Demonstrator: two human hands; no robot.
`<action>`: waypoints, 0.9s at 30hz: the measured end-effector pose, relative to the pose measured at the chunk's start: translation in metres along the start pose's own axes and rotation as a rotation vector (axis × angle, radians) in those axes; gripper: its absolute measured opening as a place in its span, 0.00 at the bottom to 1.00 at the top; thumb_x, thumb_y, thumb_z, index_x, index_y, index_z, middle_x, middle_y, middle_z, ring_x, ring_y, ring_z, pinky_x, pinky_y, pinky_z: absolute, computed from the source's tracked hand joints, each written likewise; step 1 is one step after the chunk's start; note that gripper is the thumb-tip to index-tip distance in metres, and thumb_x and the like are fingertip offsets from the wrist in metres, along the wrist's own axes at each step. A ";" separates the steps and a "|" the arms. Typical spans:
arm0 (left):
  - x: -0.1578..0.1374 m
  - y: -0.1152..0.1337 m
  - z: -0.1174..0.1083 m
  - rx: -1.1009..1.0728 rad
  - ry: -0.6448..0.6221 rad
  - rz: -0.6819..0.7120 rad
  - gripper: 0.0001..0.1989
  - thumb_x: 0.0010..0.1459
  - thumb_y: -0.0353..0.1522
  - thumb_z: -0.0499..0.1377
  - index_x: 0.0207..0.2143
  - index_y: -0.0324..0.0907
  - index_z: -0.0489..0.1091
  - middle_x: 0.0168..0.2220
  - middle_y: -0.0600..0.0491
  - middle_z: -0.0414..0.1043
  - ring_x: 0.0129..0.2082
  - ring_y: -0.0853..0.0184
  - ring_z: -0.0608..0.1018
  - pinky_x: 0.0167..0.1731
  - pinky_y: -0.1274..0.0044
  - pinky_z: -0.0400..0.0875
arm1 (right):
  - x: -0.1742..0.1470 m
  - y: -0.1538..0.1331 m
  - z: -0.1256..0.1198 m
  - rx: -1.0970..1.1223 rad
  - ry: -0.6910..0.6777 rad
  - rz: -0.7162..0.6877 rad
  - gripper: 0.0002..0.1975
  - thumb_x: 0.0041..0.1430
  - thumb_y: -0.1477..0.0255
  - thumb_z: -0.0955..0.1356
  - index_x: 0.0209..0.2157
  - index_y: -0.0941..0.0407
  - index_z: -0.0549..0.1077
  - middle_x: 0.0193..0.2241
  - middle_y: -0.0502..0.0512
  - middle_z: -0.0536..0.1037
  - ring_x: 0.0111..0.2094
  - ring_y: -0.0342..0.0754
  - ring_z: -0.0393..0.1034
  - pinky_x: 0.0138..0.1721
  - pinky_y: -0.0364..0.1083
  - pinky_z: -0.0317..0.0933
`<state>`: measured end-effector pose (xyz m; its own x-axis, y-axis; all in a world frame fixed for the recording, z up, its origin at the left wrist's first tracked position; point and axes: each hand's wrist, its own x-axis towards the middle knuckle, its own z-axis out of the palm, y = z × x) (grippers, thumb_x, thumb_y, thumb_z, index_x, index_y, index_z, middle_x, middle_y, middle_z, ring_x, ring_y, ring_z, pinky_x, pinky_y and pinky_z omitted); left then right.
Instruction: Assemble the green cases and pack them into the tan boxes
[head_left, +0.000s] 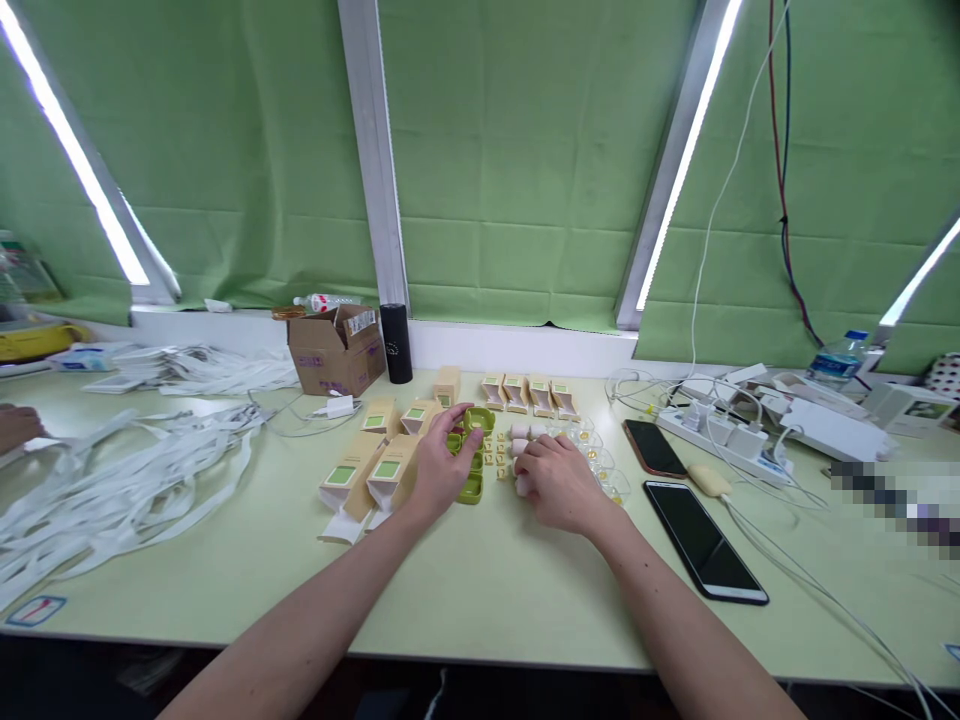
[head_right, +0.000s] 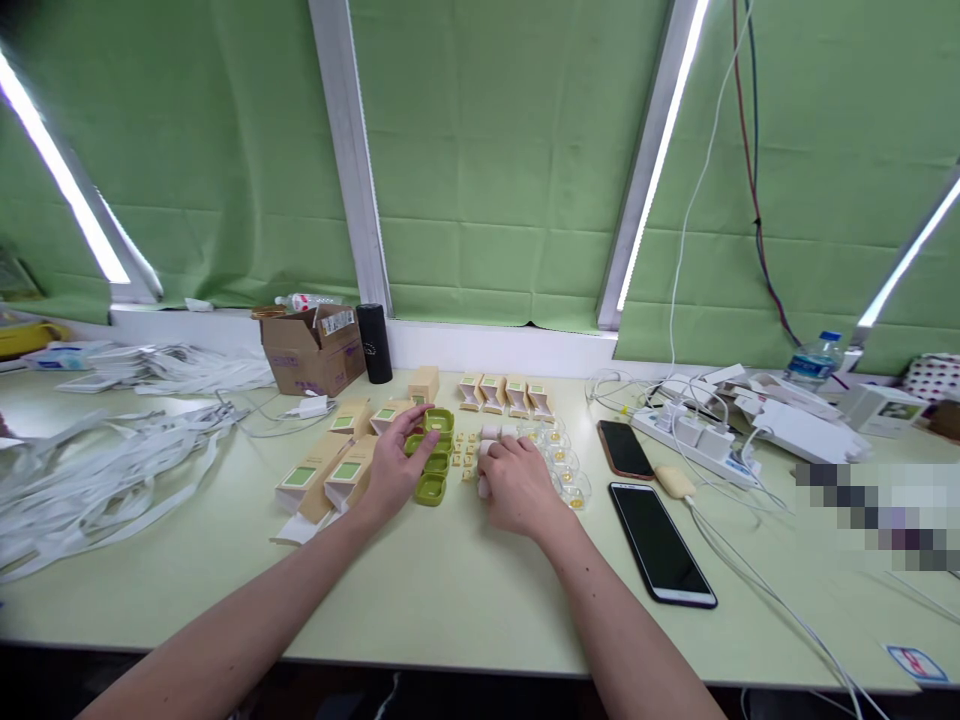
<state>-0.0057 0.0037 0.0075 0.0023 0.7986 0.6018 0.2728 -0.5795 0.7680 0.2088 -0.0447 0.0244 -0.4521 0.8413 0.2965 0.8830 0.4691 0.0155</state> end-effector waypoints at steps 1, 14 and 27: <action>0.000 0.000 0.000 0.000 0.002 0.001 0.23 0.65 0.45 0.63 0.58 0.44 0.72 0.56 0.44 0.76 0.49 0.59 0.79 0.52 0.66 0.76 | 0.000 0.000 0.000 -0.004 0.001 0.000 0.11 0.52 0.75 0.71 0.39 0.54 0.79 0.42 0.58 0.82 0.46 0.57 0.70 0.46 0.53 0.54; 0.000 0.003 -0.001 -0.005 -0.001 -0.005 0.23 0.66 0.45 0.64 0.59 0.45 0.73 0.56 0.44 0.76 0.49 0.59 0.79 0.51 0.66 0.76 | 0.000 -0.001 0.002 -0.065 -0.009 -0.002 0.12 0.53 0.76 0.72 0.40 0.54 0.78 0.43 0.60 0.80 0.47 0.58 0.70 0.45 0.53 0.54; 0.000 0.000 -0.001 -0.016 -0.007 -0.009 0.24 0.66 0.45 0.63 0.59 0.45 0.72 0.57 0.44 0.76 0.49 0.59 0.79 0.51 0.66 0.76 | -0.001 0.001 0.000 -0.035 -0.006 0.016 0.20 0.52 0.77 0.72 0.48 0.54 0.75 0.45 0.59 0.79 0.49 0.58 0.70 0.46 0.52 0.54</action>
<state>-0.0062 0.0035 0.0074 0.0066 0.8052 0.5930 0.2577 -0.5744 0.7770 0.2101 -0.0449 0.0238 -0.4388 0.8501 0.2912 0.8938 0.4461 0.0447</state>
